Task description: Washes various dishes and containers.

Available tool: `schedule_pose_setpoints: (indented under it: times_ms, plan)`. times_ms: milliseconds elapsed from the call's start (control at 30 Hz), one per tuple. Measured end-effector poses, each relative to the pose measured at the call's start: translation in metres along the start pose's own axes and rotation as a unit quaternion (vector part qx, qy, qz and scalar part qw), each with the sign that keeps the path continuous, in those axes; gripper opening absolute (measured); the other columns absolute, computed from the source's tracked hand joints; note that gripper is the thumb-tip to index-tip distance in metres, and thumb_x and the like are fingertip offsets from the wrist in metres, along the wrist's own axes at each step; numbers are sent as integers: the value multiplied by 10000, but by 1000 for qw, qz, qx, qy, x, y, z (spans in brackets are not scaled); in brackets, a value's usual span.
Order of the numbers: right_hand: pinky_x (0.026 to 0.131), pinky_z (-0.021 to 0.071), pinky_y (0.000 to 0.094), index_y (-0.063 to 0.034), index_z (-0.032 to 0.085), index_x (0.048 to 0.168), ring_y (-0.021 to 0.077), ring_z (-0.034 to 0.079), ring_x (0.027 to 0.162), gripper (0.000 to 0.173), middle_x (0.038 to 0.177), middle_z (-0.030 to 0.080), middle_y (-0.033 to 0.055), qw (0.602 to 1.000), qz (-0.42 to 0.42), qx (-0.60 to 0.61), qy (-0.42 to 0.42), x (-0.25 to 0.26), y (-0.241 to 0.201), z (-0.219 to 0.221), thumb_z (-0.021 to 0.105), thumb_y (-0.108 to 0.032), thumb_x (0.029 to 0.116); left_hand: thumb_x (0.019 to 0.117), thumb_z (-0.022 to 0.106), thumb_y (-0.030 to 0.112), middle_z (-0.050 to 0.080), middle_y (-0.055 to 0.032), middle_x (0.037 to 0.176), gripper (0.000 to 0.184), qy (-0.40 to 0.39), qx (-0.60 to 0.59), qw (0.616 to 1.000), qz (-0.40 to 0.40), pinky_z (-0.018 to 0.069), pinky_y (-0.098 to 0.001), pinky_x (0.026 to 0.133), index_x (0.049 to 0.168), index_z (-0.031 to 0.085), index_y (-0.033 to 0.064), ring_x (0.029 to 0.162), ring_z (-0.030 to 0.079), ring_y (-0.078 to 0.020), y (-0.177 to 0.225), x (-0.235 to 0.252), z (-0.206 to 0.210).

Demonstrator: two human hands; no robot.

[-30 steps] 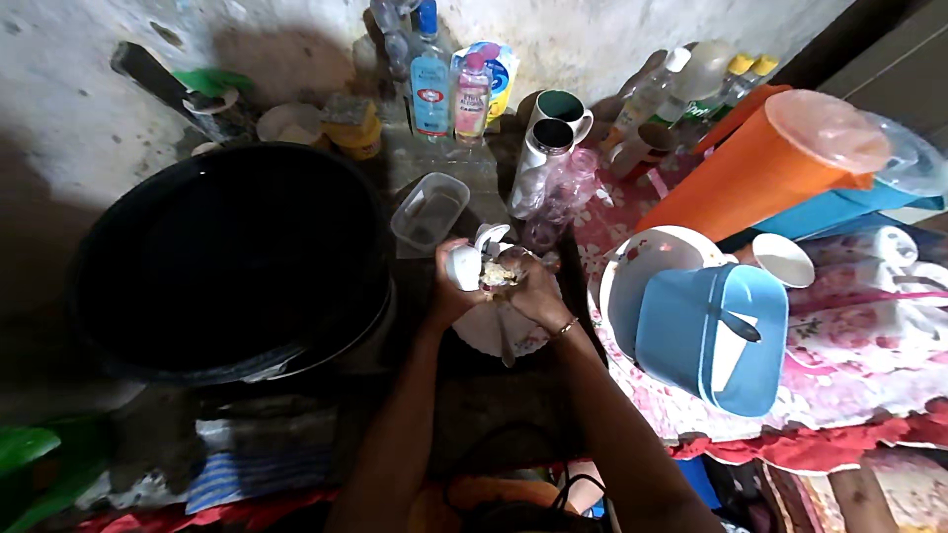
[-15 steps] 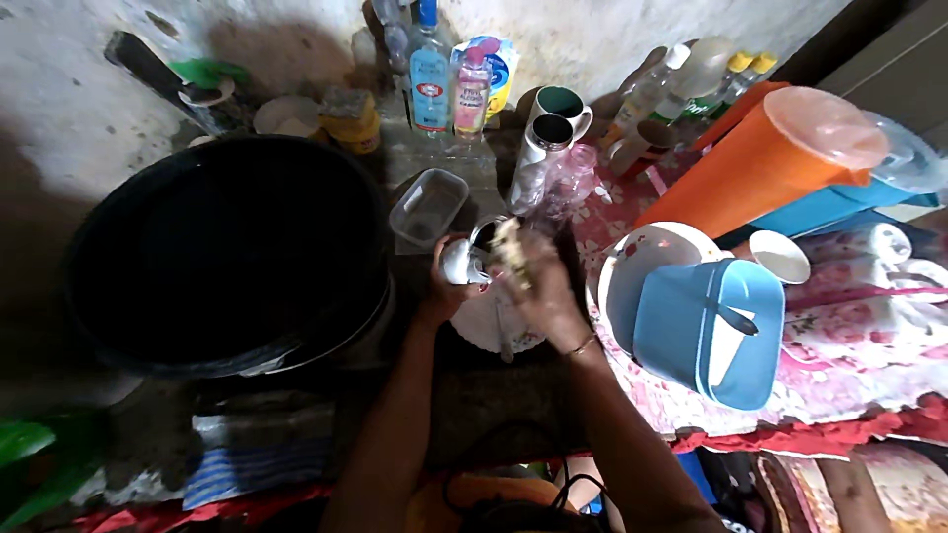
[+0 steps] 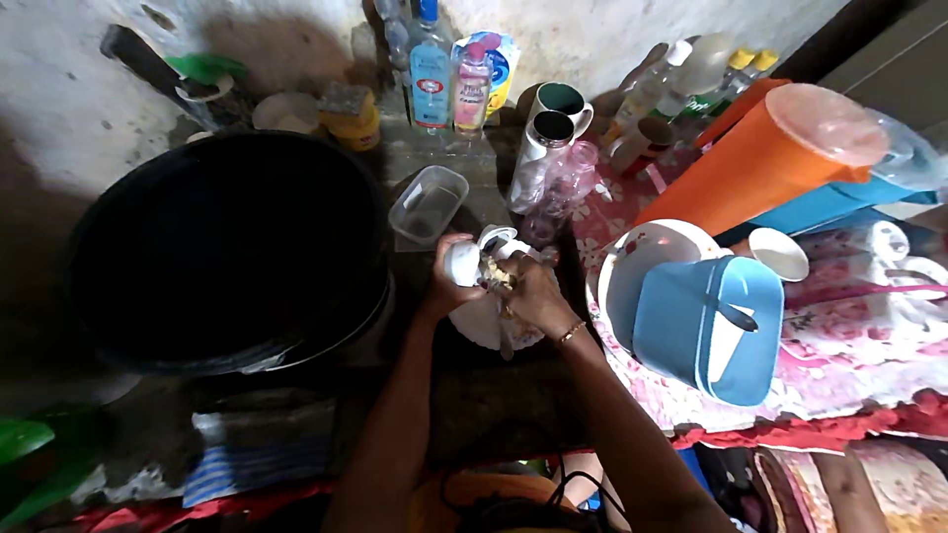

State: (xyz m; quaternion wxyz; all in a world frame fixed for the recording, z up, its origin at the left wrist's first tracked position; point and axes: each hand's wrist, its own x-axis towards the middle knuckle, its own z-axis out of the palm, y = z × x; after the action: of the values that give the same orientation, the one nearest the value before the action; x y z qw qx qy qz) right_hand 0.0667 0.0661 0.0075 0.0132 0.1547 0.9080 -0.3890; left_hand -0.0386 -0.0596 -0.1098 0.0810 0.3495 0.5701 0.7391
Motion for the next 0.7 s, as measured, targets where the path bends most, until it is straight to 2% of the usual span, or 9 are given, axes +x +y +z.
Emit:
schedule_pose_setpoints:
  times_ms: [133, 233, 333, 400, 467, 500, 567, 633, 700]
  plan:
    - [850, 552, 572, 37, 738, 1097, 397, 695, 975, 231, 1045, 712, 242, 986, -150, -65, 33, -3, 7, 7, 720, -59, 887, 578, 846, 30, 612, -68, 1252, 867, -19, 9, 999, -35, 507, -209, 980, 1346, 455, -61, 1102, 601, -19, 5, -2, -4]
    - [804, 558, 568, -4, 764, 1045, 364, 705, 921, 184, 989, 723, 198, 982, -164, -76, 49, -11, 9, -3, 689, -114, 919, 647, 837, 108, 613, -34, 1226, 841, -5, -28, 995, -98, 531, -216, 925, 1383, 451, -19, 1055, 610, -16, 9, -3, -3]
    - [768, 570, 502, 31, 737, 959, 288, 700, 838, 182, 937, 712, 184, 979, -123, 9, 159, -16, 11, -7, 660, -130, 924, 609, 958, 344, 663, 89, 1189, 871, 29, -217, 971, -102, 584, -268, 850, 1347, 517, 199, 1026, 652, -38, 3, 0, -2]
    - [783, 573, 457, 46, 694, 1064, 263, 680, 906, 315, 1086, 666, 208, 973, -109, 59, 196, -14, 5, 2, 670, -242, 936, 686, 910, 334, 679, 117, 1141, 738, 19, -249, 960, -126, 581, -259, 861, 1317, 543, 222, 1004, 662, -25, 5, -3, 2]
    - [964, 548, 490, 39, 606, 1330, 341, 618, 1201, 474, 1461, 490, 273, 984, -122, 29, 129, -11, -6, 21, 687, -250, 964, 925, 560, 70, 653, 50, 964, 269, 74, -158, 958, -226, 551, -196, 797, 1194, 547, 62, 867, 637, 2, 29, -10, 11]
    - [1027, 504, 546, 30, 584, 1395, 417, 554, 1310, 521, 1522, 442, 302, 981, -148, -30, 122, -7, -4, 38, 685, -247, 965, 1034, 426, 6, 618, -47, 950, 202, 99, -72, 941, -316, 522, -193, 792, 1202, 528, -38, 837, 600, -33, 48, -10, 16]
    - [962, 511, 609, 15, 681, 1280, 496, 584, 1245, 395, 1364, 588, 314, 958, -192, -115, 179, 7, 6, 60, 664, -224, 966, 1083, 354, -22, 605, -196, 1112, 294, 89, 6, 908, -410, 485, -259, 894, 1314, 486, -146, 943, 577, -135, 57, -6, 21]
    - [813, 563, 572, 38, 729, 1102, 477, 667, 1034, 308, 1116, 665, 303, 941, -197, -122, 245, 24, 9, 63, 640, -228, 977, 1110, 231, 101, 624, -29, 953, 320, 128, -125, 924, -338, 532, -203, 784, 1201, 527, 20, 847, 609, -29, 42, -7, 29]
    - [718, 576, 536, 43, 727, 1088, 430, 693, 911, 322, 1019, 668, 273, 941, -176, -126, 261, 33, 4, 58, 613, -244, 996, 1100, 215, 223, 625, 50, 1091, 380, 118, -204, 941, -241, 528, -214, 875, 1342, 478, 95, 977, 611, 10, 23, -8, 29]
